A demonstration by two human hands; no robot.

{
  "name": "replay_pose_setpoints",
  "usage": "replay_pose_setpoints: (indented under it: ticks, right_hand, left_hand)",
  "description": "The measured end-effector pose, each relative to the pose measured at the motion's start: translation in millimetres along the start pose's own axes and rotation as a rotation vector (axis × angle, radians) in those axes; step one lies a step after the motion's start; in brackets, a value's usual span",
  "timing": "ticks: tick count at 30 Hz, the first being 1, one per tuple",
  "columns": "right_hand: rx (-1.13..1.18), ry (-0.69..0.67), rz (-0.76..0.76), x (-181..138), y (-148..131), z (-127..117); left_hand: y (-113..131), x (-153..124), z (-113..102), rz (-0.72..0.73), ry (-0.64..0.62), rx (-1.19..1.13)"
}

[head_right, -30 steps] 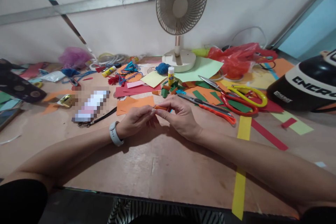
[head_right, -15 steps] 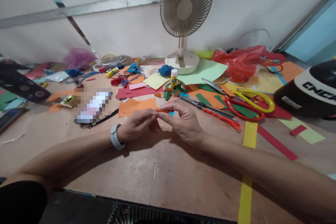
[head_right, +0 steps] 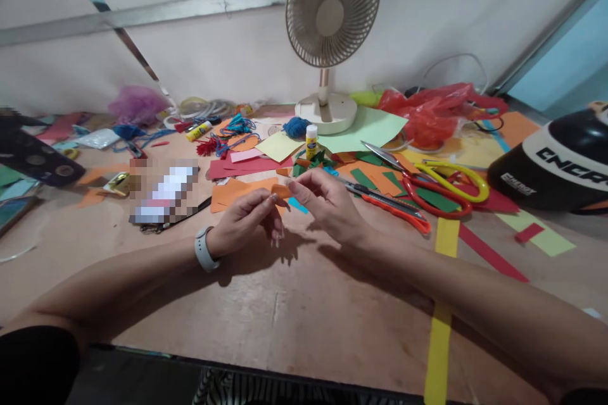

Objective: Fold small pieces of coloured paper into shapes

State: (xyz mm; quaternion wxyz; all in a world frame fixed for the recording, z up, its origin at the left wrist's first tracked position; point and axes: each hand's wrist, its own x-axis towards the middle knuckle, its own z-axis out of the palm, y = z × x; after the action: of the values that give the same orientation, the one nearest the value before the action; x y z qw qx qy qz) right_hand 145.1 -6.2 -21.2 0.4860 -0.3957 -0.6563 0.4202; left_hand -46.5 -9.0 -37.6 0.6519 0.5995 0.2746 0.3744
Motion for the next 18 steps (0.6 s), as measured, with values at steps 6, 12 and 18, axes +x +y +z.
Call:
replay_pose_setpoints:
  ticks: [6, 12, 18]
  right_hand:
    - [-0.019, -0.103, -0.046, -3, 3, 0]
    - [-0.097, -0.057, -0.030, -4, 13, 2]
    - [-0.128, -0.123, -0.087, -9, -2, 1]
  left_hand:
    - [-1, -1, -1, -0.087, -0.048, -0.081]
    - [0, -1, -2, -0.044, -0.021, 0.021]
    - [4, -8, -2, 0.033, -0.086, 0.231]
